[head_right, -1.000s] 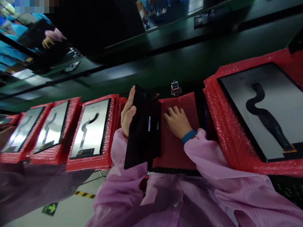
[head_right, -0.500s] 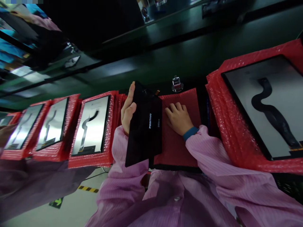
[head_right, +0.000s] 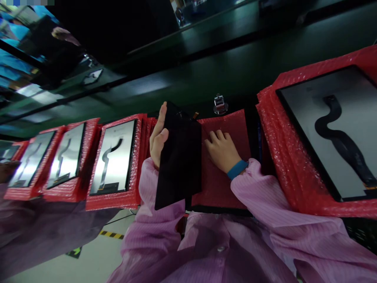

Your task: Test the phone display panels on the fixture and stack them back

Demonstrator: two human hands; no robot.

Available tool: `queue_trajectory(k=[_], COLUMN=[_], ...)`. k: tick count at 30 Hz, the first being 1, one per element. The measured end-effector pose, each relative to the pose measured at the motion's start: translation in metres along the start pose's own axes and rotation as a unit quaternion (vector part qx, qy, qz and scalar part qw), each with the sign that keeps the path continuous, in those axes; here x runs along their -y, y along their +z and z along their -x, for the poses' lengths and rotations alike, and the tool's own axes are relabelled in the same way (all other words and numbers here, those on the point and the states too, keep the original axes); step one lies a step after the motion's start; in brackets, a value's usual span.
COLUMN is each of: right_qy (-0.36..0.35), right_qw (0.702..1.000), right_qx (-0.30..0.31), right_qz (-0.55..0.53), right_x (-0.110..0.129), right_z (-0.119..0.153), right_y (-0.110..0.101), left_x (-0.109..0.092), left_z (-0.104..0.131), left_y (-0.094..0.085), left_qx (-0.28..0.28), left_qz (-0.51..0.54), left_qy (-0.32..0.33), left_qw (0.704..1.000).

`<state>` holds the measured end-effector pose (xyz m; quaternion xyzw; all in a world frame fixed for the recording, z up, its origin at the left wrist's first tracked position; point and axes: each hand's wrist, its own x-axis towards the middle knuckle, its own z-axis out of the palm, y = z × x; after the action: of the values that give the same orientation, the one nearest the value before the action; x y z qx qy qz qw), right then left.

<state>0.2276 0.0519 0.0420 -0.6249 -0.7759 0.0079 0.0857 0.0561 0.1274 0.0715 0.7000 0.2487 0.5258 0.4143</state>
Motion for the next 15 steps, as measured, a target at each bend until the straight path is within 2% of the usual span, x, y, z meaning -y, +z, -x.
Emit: queue_trajectory(k=[7, 11, 15], right_qy=[0.022, 0.028, 0.027], right_qw=[1.0, 0.998, 0.996], right_qx=[0.015, 0.037, 0.035], right_qz=[-0.004, -0.038, -0.077], right_x=[0.011, 0.006, -0.006], right_z=[-0.003, -0.001, -0.002], right_y=[-0.011, -0.016, -0.02], left_x=[-0.002, 0.001, 0.009], left_z=[-0.001, -0.001, -0.001], left_y=[0.001, 0.001, 0.003], left_qx=[-0.025, -0.014, -0.037], left_qz=[-0.016, 0.001, 0.023], left_qy=[-0.059, -0.037, -0.033], left_qw=[0.998, 0.999, 0.999])
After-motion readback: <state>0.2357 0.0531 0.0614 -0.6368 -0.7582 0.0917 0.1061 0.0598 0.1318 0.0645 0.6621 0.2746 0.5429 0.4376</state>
